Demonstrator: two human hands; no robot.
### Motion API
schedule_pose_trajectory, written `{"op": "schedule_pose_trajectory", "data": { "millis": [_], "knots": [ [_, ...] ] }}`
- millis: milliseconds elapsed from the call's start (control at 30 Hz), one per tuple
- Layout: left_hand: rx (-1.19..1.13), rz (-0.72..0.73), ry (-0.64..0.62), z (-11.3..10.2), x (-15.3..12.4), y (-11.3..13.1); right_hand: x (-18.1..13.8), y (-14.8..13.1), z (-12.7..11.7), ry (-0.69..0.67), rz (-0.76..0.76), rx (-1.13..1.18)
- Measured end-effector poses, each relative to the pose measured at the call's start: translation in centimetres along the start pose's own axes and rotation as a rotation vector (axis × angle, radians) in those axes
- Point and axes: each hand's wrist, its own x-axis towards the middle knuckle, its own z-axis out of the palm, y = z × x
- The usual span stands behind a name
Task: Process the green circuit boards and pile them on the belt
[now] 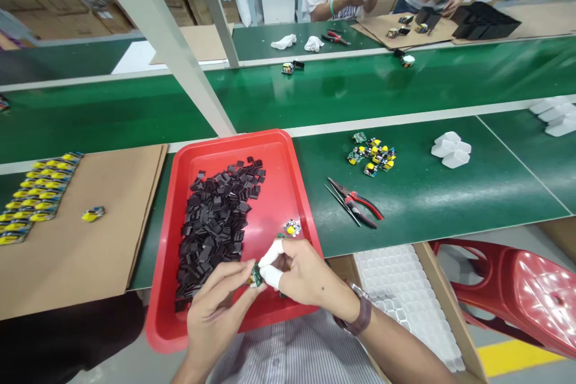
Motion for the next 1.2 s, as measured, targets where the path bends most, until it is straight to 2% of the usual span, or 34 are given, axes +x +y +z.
{"op": "schedule_pose_trajectory", "data": {
  "millis": [67, 167, 300, 367, 500, 633, 700, 833, 967, 1100, 1200],
  "knots": [
    [0.05, 0.049, -0.005, 0.0, 0.0, 0.0, 0.0, 0.0, 0.1, 0.05, -0.06, -0.075],
    [0.03, 0.006, -0.029, 0.1, -0.2, -0.2, -0.1, 0.4, 0.2, 0.073, -0.176, -0.225],
    [0.068, -0.064, -0.035, 0.1, -0.3, 0.1, -0.3, 1.6, 0.2, 0.041, 0.0, 0.086],
    [0.15, -0.065, 0.003, 0.1, -0.2, 0.6, -0.7, 2.1, 0.2, 0.078, -0.004, 0.141],
    [0.238, 0.045, 0.077, 0.5, -0.1, 1.4, -1.7, 2.1, 0.6, 0.131, -0.211, -0.107],
    [0.257, 0.156, 0.084, 0.7, -0.4, 1.2, -1.9, 1.7, 1.0, 0.188, -0.314, -0.233],
    [0.259, 0.178, 0.091, 0.7, -0.5, 0.9, -1.6, 1.6, 1.1, 0.182, -0.355, -0.241],
    [0.246, 0.198, 0.11, 0.6, -0.5, 0.8, -1.1, 1.5, 1.1, 0.081, -0.385, -0.21],
    [0.247, 0.205, 0.119, 0.3, -0.5, 0.9, -0.9, 1.9, 1.2, 0.127, -0.405, -0.202],
    [0.256, 0.214, 0.155, 0.1, -0.4, 1.1, -1.0, 2.2, 1.7, 0.075, -0.372, -0.185],
    [0.257, 0.211, 0.171, 0.1, -0.3, 1.1, -1.0, 2.3, 2.0, 0.119, -0.409, -0.223]
  ]
}}
